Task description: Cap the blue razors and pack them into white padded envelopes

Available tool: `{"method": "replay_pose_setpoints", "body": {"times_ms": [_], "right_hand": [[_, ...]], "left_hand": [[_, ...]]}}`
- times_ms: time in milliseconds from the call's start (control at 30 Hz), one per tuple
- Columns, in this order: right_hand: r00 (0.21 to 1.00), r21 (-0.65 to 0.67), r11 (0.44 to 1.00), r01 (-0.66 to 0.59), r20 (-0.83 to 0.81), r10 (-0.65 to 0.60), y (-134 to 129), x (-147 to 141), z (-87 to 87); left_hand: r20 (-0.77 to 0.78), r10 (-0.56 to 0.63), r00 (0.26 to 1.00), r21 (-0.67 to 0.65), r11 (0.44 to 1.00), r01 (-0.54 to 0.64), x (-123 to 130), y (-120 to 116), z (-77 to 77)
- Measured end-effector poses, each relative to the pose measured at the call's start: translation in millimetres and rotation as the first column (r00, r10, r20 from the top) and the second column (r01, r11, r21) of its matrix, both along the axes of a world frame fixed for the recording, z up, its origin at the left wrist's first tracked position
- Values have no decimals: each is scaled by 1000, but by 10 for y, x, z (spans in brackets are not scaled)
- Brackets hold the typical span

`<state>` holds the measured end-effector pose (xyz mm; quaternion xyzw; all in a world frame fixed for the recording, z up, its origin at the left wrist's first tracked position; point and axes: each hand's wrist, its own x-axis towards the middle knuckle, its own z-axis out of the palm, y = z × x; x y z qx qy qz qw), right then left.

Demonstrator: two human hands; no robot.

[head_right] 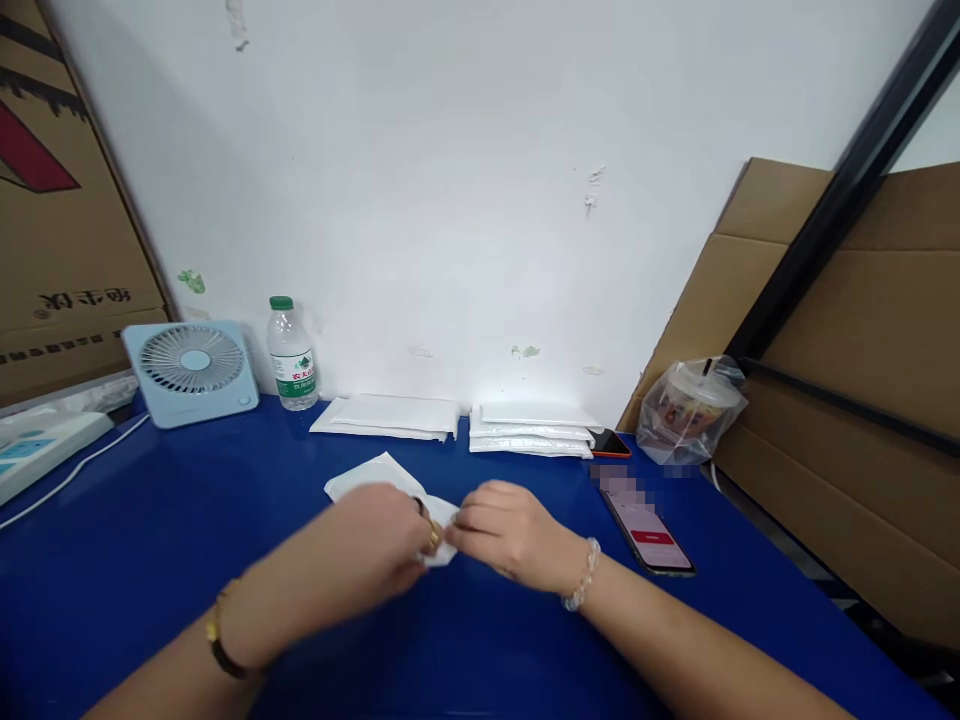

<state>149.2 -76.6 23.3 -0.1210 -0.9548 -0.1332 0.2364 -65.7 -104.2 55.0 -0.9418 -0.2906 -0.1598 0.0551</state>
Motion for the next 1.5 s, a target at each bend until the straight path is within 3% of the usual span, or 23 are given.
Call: {"method": "replay_pose_setpoints", "body": {"times_ms": [100, 200, 300, 400, 467, 500, 600, 667, 700, 800, 900, 1000, 1033, 1100, 1200, 1233, 1267, 1333, 1400, 1500], "right_hand": [[991, -127, 991, 41, 129, -25, -75, 50, -251], [966, -184, 970, 159, 233, -115, -107, 49, -327], [940, -211, 957, 200, 317, -127, -47, 52, -262], [969, -357, 912, 203, 207, -135, 156, 22, -94], [961, -550, 806, 218, -21, -275, 392, -60, 43], [898, -653, 726, 215, -161, -410, 538, -122, 107], [718, -901, 429, -61, -338, -608, 1036, -351, 228], [610, -952, 220, -212, -304, -732, 1355, -478, 230], [558, -960, 143, -239, -256, -789, 1491, -519, 207], [522, -975, 90, -205, -186, -833, 1766, -547, 76], [529, -991, 69, -111, -117, -841, 1854, -500, -57], [524, -995, 100, 31, -69, -849, 1851, -439, -82], [519, -988, 126, 87, -63, -852, 1845, -404, -57], [506, -965, 191, 180, -76, -859, 1832, -281, 40], [535, -860, 362, 361, -127, -835, 1787, 69, 223], [589, -740, 454, 496, -98, -802, 1761, 216, 268], [627, -612, 505, 609, -19, -779, 1728, 365, 296], [635, -431, 511, 744, 214, -743, 1650, 629, 291], [580, -310, 493, 813, 358, -732, 1569, 802, 218], [489, -199, 447, 872, 370, -790, 1478, 877, 80]], "left_hand": [[11, -16, 1000, -63, 998, 16, 362, -55, -466], [30, -20, 999, -96, 995, 22, 572, -74, -716], [59, 4, 998, -94, 996, 2, 562, -46, -670], [128, 44, 991, -44, 998, -39, 432, -7, -424], [236, 20, 972, 93, 995, -43, 353, 5, -249], [290, -32, 957, 189, 982, -24, 328, 8, -184], [329, -172, 929, 327, 943, 59, 318, 41, -133], [288, -150, 946, 245, 966, 78, 339, 111, -208], [267, -112, 957, 178, 982, 65, 348, 164, -263], [284, 41, 958, -56, 998, -26, 344, 379, -440], [433, 280, 857, -360, 925, -121, 276, 652, -588], [472, 583, 662, -709, 697, -108, 140, 939, -696], [460, 673, 580, -782, 616, -95, 84, 1028, -722], [437, 779, 450, -855, 515, -62, -28, 1183, -761], [466, 803, 372, -841, 533, -96, -156, 1345, -795], [496, 786, 368, -824, 560, -87, -180, 1379, -802], [530, 763, 369, -803, 592, -72, -195, 1404, -809], [593, 715, 371, -757, 651, -44, -201, 1428, -816], [608, 697, 381, -730, 679, -77, -187, 1422, -812], [541, 742, 396, -734, 646, -209, -153, 1373, -783]]}}
